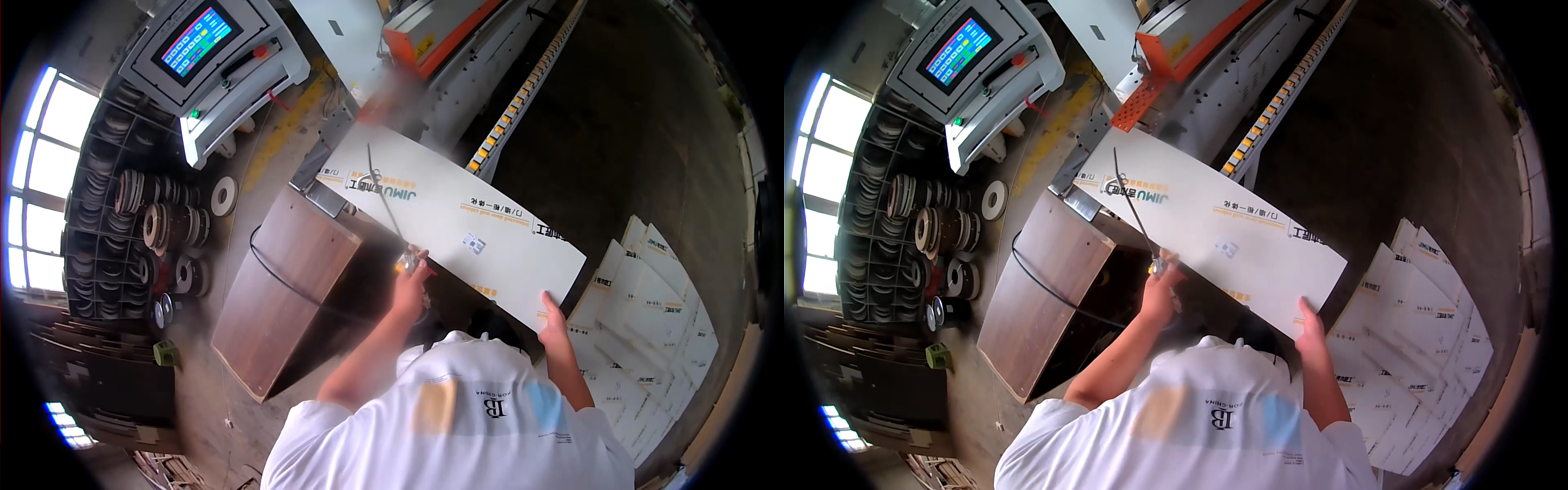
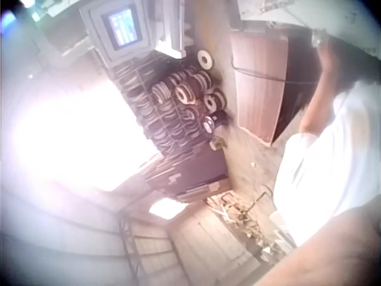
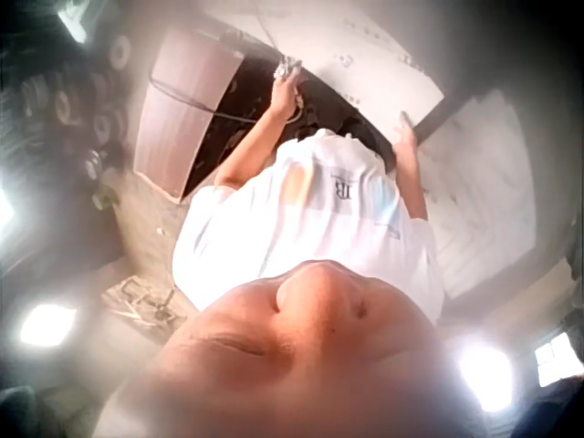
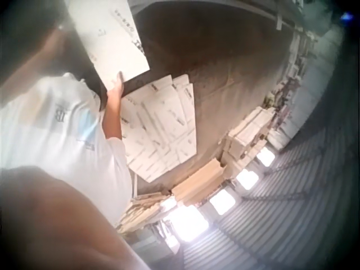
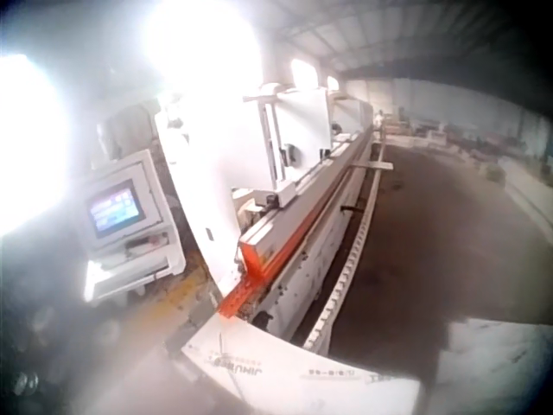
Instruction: The person operates an industrial edge-banding machine by picking up boards from a stack, feeding them into the machine intake, and then collecting the processed boards at the exit to restack them.
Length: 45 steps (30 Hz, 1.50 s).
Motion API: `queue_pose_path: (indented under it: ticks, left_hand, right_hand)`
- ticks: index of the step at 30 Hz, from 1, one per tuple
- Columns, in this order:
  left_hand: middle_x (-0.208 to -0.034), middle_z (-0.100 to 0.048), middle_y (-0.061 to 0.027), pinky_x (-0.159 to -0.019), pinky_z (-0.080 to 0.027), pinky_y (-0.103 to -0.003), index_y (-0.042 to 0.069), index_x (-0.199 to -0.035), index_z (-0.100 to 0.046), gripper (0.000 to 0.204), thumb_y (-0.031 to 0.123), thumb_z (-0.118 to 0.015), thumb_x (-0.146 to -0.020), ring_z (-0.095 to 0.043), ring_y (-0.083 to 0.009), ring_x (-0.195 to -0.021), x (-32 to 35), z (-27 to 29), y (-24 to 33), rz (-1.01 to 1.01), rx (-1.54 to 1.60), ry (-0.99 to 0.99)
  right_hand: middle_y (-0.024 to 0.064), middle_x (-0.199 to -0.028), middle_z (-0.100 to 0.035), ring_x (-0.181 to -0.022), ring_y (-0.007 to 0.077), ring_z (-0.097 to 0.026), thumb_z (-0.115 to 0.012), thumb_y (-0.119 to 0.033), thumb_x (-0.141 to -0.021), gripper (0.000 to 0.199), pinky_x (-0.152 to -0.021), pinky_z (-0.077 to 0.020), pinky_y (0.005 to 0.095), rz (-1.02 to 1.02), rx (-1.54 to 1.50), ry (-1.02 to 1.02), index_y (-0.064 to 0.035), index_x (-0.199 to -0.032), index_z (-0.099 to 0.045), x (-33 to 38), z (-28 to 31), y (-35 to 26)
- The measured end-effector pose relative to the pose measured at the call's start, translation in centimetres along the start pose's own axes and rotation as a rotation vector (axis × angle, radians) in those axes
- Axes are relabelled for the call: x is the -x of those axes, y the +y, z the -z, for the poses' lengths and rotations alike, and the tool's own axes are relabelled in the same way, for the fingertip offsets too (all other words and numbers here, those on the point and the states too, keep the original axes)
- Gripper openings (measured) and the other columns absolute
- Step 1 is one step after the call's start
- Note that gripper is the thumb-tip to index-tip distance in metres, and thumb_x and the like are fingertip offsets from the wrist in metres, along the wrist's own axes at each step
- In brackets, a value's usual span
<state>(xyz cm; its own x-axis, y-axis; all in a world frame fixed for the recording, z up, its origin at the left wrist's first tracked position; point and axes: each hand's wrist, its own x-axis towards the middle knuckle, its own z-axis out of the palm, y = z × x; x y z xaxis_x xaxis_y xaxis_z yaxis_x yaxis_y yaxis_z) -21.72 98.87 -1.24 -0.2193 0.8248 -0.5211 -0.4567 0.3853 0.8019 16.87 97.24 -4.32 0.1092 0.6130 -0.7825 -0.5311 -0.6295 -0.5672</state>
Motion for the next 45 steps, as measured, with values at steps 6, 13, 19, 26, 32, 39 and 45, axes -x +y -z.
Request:
queue_pose_path:
  ticks: [6,13,19,26,32,39,45]
  left_hand:
    - [-0.126,-0.060,-0.0002,-0.101,-0.045,-0.037,0.011,-0.137,-0.057,0.039,0.028,-0.060,-0.102,-0.056,-0.0147,-0.107,-3.8,-4.7,3.2,0.000,0.112,0.014]
    - [-0.154,-0.042,-0.0125,-0.106,-0.046,-0.041,0.002,-0.149,-0.037,0.058,0.030,-0.059,-0.103,-0.036,-0.0247,-0.146,-11.9,-10.2,5.5,0.071,0.099,-0.163]
    - [-0.124,-0.058,-0.0049,-0.088,-0.055,-0.042,0.005,-0.131,-0.058,0.047,0.036,-0.066,-0.097,-0.063,-0.0256,-0.105,-16.9,-19.2,9.0,0.109,-0.062,-0.087]
    - [-0.089,-0.071,-0.0041,-0.069,-0.055,-0.038,0.008,-0.119,-0.065,0.037,0.040,-0.061,-0.099,-0.069,-0.0207,-0.080,-13.5,-20.1,8.3,0.090,-1.036,-0.319]
    - [-0.093,-0.074,-0.0169,-0.077,-0.055,-0.047,0.012,-0.112,-0.072,0.049,0.055,-0.063,-0.092,-0.070,-0.0365,-0.090,-2.8,-23.2,2.7,-0.003,-2.021,-0.722]
    - [-0.102,-0.074,-0.0145,-0.084,-0.054,-0.044,0.017,-0.113,-0.072,0.040,0.049,-0.063,-0.092,-0.070,-0.0344,-0.097,0.6,-25.9,-3.9,0.413,-1.953,-0.673]
    - [-0.101,-0.074,-0.0146,-0.086,-0.053,-0.036,0.007,-0.117,-0.069,0.040,0.040,-0.063,-0.094,-0.070,-0.0260,-0.095,1.1,-29.6,-7.2,0.754,-1.941,-0.530]
  right_hand:
    - [0.0105,-0.127,-0.065,-0.117,0.0280,-0.062,-0.073,-0.036,-0.092,0.055,-0.102,-0.0486,0.0434,0.024,0.021,0.018,-0.0036,-0.134,-0.058,-5.4,0.6,-4.7]
    - [0.0116,-0.128,-0.065,-0.117,0.0280,-0.062,-0.076,-0.037,-0.090,0.058,-0.101,-0.0489,0.0431,0.014,-0.003,0.008,-0.0032,-0.134,-0.058,-10.7,-2.0,-13.6]
    - [0.0132,-0.130,-0.063,-0.119,0.0276,-0.060,-0.076,-0.030,-0.090,0.057,-0.103,-0.0479,0.0426,0.089,-0.103,-0.031,0.0011,-0.134,-0.057,-16.4,-2.0,-20.2]
    - [0.0096,-0.093,-0.071,-0.083,0.0225,-0.069,-0.070,-0.037,-0.094,0.033,-0.075,-0.0567,0.0388,0.244,-0.400,-0.193,-0.0071,-0.108,-0.066,-22.8,-2.0,-21.2]
    - [0.0176,-0.129,-0.064,-0.120,0.0302,-0.063,-0.057,-0.042,-0.101,0.051,-0.101,-0.0515,0.0465,0.185,-0.434,0.026,0.0007,-0.129,-0.059,-21.3,11.8,-17.2]
    - [0.0108,-0.089,-0.074,-0.094,0.0289,-0.070,-0.058,-0.044,-0.094,0.044,-0.084,-0.0528,0.0406,0.295,0.439,0.781,-0.0026,-0.097,-0.072,-27.2,38.6,-8.2]
    - [0.0165,-0.147,-0.051,-0.128,0.0360,-0.055,-0.075,-0.053,-0.082,0.077,-0.106,-0.0471,0.0458,0.019,0.532,1.283,-0.0167,-0.145,-0.048,-30.7,45.9,-14.9]
